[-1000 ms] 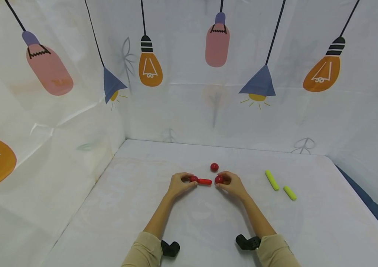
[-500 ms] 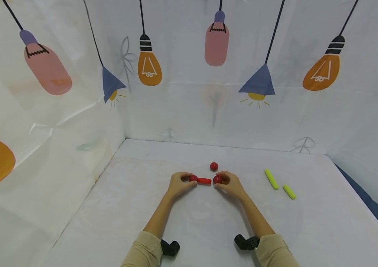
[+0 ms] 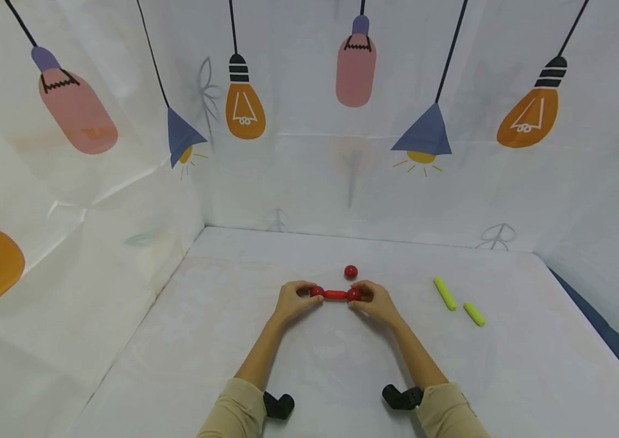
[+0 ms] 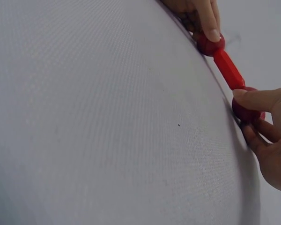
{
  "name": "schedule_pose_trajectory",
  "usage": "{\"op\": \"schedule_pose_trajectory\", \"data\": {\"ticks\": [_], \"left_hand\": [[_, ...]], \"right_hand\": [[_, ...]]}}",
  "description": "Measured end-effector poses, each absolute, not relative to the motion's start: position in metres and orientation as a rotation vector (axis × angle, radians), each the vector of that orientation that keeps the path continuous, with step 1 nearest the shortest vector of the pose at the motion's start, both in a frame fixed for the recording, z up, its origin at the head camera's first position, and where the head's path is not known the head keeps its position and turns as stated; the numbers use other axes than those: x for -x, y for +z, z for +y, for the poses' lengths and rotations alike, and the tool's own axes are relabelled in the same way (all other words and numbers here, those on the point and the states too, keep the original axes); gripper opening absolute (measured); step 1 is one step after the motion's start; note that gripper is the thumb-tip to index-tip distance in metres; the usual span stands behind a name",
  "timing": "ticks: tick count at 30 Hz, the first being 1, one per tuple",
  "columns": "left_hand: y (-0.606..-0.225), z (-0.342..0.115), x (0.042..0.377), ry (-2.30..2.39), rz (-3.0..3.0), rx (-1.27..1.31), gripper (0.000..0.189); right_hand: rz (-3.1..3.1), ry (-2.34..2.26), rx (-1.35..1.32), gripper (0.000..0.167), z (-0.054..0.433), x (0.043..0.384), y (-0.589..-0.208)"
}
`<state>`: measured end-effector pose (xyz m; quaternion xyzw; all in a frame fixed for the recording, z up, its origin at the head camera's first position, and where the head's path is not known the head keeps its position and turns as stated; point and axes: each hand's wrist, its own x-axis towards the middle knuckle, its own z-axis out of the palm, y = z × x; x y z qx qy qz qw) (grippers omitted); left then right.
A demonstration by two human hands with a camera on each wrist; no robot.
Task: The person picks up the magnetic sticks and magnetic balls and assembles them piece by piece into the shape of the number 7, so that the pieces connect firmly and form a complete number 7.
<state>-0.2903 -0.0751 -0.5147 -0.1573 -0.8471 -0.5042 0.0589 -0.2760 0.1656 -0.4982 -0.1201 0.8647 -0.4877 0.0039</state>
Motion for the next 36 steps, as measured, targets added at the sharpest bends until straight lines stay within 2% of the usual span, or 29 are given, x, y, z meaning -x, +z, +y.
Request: {"op": "schedule_pose_trajectory", "data": {"ticks": [16, 36], "left_hand": [[-0.5129, -0.0738, 0.2893, -1.565, -2.543, 0.462, 0.031], [-0.5142, -0.0740, 0.2898, -1.528, -2.552, 0.469, 0.031]], "right_hand": [[2.735, -1.579, 0.482, 0.035, 0.1644, 0.2733, -0.4998], [2.799, -1.513, 0.441, 0.039, 0.1625, 0.2700, -0.5010]]}}
